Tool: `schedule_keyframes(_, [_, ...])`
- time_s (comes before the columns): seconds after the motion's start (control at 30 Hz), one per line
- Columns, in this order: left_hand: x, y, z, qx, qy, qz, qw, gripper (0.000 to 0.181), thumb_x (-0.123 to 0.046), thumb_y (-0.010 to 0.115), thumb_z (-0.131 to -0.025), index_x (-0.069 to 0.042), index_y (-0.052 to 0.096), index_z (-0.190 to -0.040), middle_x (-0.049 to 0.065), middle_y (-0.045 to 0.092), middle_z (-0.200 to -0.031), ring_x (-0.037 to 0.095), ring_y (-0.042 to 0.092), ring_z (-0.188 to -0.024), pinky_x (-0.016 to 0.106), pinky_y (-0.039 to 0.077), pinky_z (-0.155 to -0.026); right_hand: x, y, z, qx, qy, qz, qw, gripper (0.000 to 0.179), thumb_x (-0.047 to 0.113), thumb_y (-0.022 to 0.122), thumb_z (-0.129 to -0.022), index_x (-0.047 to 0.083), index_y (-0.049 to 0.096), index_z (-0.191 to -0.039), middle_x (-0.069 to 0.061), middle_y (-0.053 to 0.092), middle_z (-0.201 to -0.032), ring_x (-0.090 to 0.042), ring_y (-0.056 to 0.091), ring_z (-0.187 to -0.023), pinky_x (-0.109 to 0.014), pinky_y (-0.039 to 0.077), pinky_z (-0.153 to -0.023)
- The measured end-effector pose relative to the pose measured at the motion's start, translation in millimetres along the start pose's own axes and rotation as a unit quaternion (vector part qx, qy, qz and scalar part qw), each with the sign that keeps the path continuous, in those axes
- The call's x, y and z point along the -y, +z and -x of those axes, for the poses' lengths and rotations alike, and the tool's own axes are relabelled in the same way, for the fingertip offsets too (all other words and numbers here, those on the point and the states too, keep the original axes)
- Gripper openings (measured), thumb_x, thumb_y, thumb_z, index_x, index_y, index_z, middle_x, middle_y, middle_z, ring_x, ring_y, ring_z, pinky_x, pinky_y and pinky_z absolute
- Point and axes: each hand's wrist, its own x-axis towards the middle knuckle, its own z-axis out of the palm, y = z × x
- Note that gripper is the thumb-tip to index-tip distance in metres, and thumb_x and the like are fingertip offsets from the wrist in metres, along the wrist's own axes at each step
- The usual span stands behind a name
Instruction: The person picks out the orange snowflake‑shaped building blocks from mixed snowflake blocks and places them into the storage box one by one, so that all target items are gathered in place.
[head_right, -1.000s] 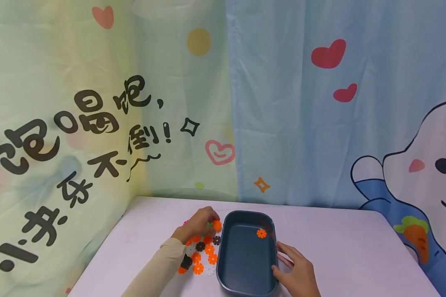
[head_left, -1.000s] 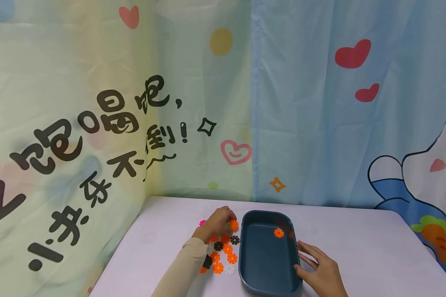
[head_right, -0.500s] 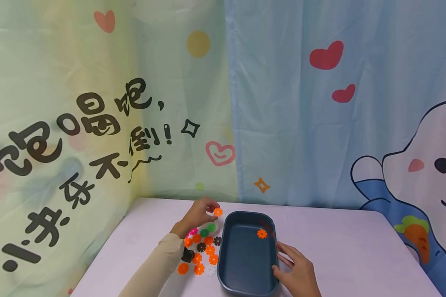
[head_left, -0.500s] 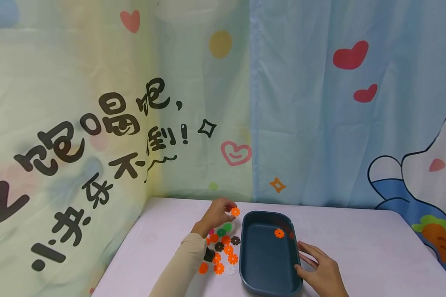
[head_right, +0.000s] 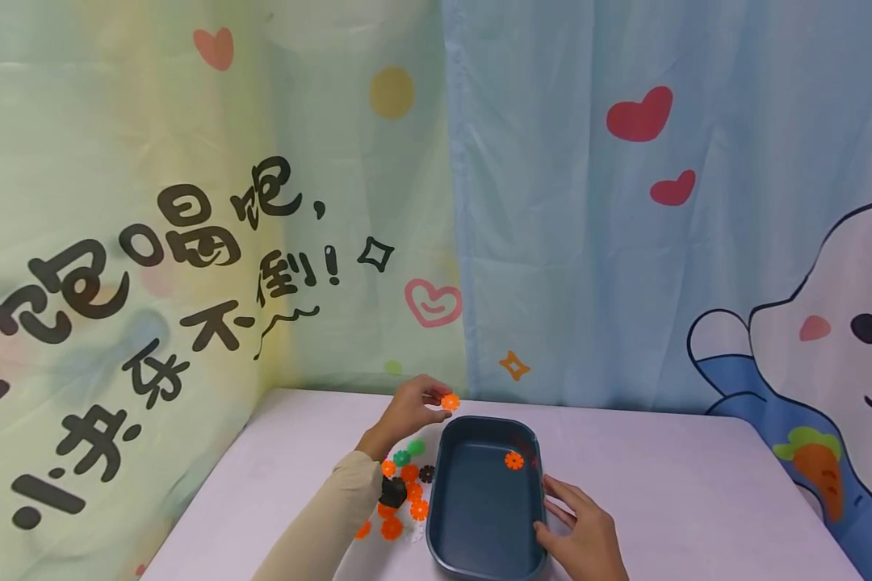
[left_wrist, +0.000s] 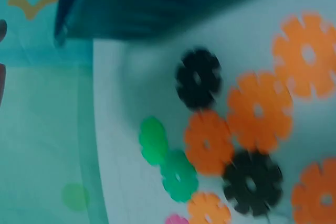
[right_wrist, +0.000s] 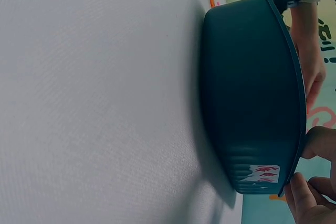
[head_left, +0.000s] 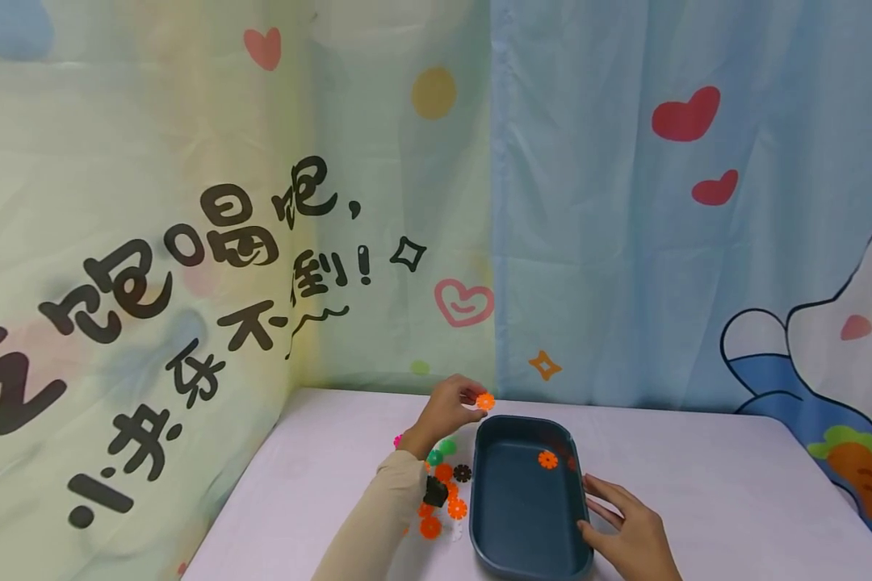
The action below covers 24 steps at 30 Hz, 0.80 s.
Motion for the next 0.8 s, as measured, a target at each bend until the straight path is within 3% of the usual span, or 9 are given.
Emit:
schedule_keyframes(0.17, [-9.5,8.3,-9.4,-0.012,0.018,0.023,0.9995,0.032,-0.003,0.082,-0.076,-0.002,0.07,-0.106,0.005,0.06,-0.1,0.013,0.063,-0.086,0.02,0.052,-0.081,-1.4,0.1,-0.5,0.001,0.005,-0.006,1.0,0.07,-0.008,0.078,-0.073,-0.005,0.05,-0.137,-0.025,0.052,-0.133,-0.04,0.058,-0.116,-0.03,0.055,-0.082])
schedule_keyframes(0.47, [-24.3,32.3,-18.3,-0.019,0.014,0.075,0.9969,0.032,-0.003,0.081,-0.076,-0.001,0.069,-0.106,0.005,0.059,-0.102,0.01,0.063,-0.084,0.019,0.053,-0.079,-4.3,-1.8,-0.5,0.0,0.007,-0.008,0.9999,0.071,-0.007,0.079,-0.073,-0.004,0.05,-0.137,-0.025,0.052,-0.134,-0.039,0.059,-0.115,-0.03,0.056,-0.081])
schedule_keyframes(0.8, [-32.1,55.0,-17.5,0.018,0.026,0.099,0.9946,0.034,-0.006,0.081,-0.077,-0.003,0.069,-0.109,0.004,0.06,-0.104,0.007,0.062,-0.086,0.018,0.052,-0.081,-3.0,-2.0,0.8,-0.001,-0.004,-0.01,0.9999,0.07,-0.006,0.079,-0.073,-0.001,0.052,-0.137,-0.022,0.053,-0.133,-0.037,0.06,-0.115,-0.029,0.055,-0.081])
